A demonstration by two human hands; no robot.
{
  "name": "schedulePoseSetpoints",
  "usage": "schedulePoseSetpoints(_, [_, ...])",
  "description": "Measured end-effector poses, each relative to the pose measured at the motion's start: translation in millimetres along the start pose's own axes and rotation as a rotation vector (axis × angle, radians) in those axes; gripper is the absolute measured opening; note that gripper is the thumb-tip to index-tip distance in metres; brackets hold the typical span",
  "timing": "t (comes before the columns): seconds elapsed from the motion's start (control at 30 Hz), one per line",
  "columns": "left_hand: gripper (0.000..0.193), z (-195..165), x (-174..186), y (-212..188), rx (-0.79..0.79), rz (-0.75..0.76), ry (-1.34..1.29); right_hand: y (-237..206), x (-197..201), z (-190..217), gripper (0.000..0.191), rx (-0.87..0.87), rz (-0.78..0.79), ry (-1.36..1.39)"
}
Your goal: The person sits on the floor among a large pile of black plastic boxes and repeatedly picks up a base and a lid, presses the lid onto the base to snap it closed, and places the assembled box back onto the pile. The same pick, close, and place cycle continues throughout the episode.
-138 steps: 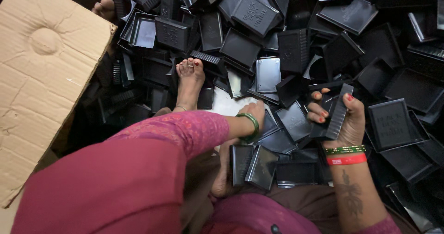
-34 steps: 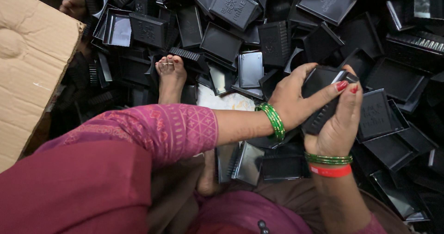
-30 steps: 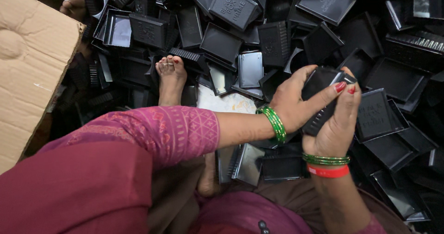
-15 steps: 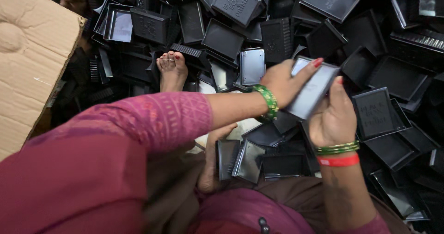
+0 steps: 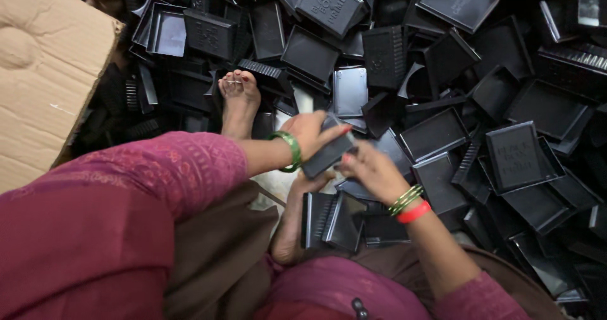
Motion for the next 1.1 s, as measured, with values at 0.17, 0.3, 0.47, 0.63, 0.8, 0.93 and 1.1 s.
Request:
schedulePoseSetpoints(0.17, [0.068,64.4,-32.0,-20.9,-0.079,0.287,0.316,-9.0,-25.0,-16.6,0.025,0.601,0.042,-0.858])
schedulePoseSetpoints(0.3, [0.065,58.1,-31.0,-24.6,-0.244,0.452,0.540,-0.7,-29.5,-26.5,0.010,0.612,0.038,-1.084])
schedulePoseSetpoints(0.47, [0.050,-11.3,47.5,26.3,-0.786,-0.128,0.645,4.6,-3.3,10.7,0.011,0.584,-0.137,-1.079])
schedulePoseSetpoints(0.63, [0.046,33.5,77.6,74.3,-0.601,-0.147,0.789,1.9,43.6,49.5,0.012,0.392,-0.364,-0.746])
schedulePoseSetpoints(0.8, [0.009,50.0,76.6,85.5,-0.736,-0.183,0.756,-1.3,9.7,40.3,0.033,0.511,-0.219,-0.831])
schedulePoseSetpoints(0.93, [0.006,36.0,102.5,111.8,-0.628,-0.195,0.703,4.2,-14.5,6.4,0.031,0.528,-0.189,-1.067])
schedulePoseSetpoints(1.1, [0.031,-33.8,150.3,126.3,-0.667,-0.461,0.380,13.8,10.8,2.3,0.018,0.443,-0.285,-0.905])
Point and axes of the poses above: each hand's wrist, its own y-axis towards the middle knuckle, its own x-axis out of the back of the hand, z = x × y, the point moved 8 cm from there along y, towards the middle knuckle, and after that the axes turned 15 degrees about -z, right-handed, at the moved point
